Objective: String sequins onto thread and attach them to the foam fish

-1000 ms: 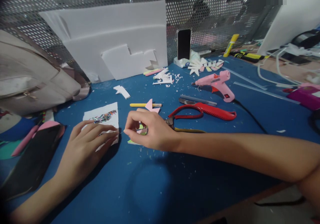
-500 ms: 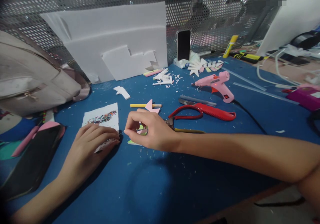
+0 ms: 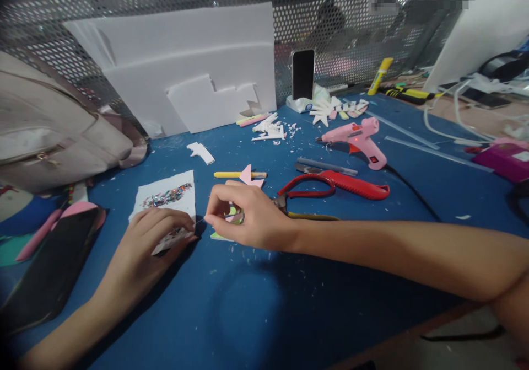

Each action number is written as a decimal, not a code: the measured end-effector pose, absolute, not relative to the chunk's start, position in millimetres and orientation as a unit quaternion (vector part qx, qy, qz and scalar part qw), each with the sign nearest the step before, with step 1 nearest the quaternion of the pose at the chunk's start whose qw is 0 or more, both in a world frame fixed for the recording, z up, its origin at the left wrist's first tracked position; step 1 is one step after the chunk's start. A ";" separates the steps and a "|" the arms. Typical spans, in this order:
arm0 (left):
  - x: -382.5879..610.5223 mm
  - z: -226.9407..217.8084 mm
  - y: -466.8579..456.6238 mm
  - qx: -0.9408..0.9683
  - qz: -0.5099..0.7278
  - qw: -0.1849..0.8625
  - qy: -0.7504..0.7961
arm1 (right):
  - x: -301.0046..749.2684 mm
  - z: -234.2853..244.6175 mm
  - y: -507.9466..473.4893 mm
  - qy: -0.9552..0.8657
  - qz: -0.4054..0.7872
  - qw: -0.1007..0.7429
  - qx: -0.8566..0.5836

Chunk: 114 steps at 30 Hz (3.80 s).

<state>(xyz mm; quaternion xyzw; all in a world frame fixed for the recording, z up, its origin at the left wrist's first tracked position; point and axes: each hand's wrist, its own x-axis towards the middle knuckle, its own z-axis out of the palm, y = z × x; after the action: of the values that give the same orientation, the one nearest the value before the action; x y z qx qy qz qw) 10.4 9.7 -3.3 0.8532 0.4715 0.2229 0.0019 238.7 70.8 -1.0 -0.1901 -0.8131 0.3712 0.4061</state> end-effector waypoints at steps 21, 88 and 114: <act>23.4 1.5 -8.6 0.689 0.385 0.284 0.545 | 238.2 -2.5 69.3 -0.829 0.351 0.400 -0.171; 34.0 1.9 -14.4 0.658 0.413 0.325 0.540 | 236.7 -3.3 65.9 -0.920 0.243 0.292 -0.094; 34.1 6.3 -15.8 0.778 0.373 0.270 0.427 | 238.0 -1.5 62.2 -0.897 0.228 0.300 -0.232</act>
<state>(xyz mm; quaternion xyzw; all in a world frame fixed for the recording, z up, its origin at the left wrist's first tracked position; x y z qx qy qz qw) 34.1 -15.8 6.3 0.7780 0.4272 0.3729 0.2705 238.0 62.2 -1.5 -0.2319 -0.8970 0.2278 0.2997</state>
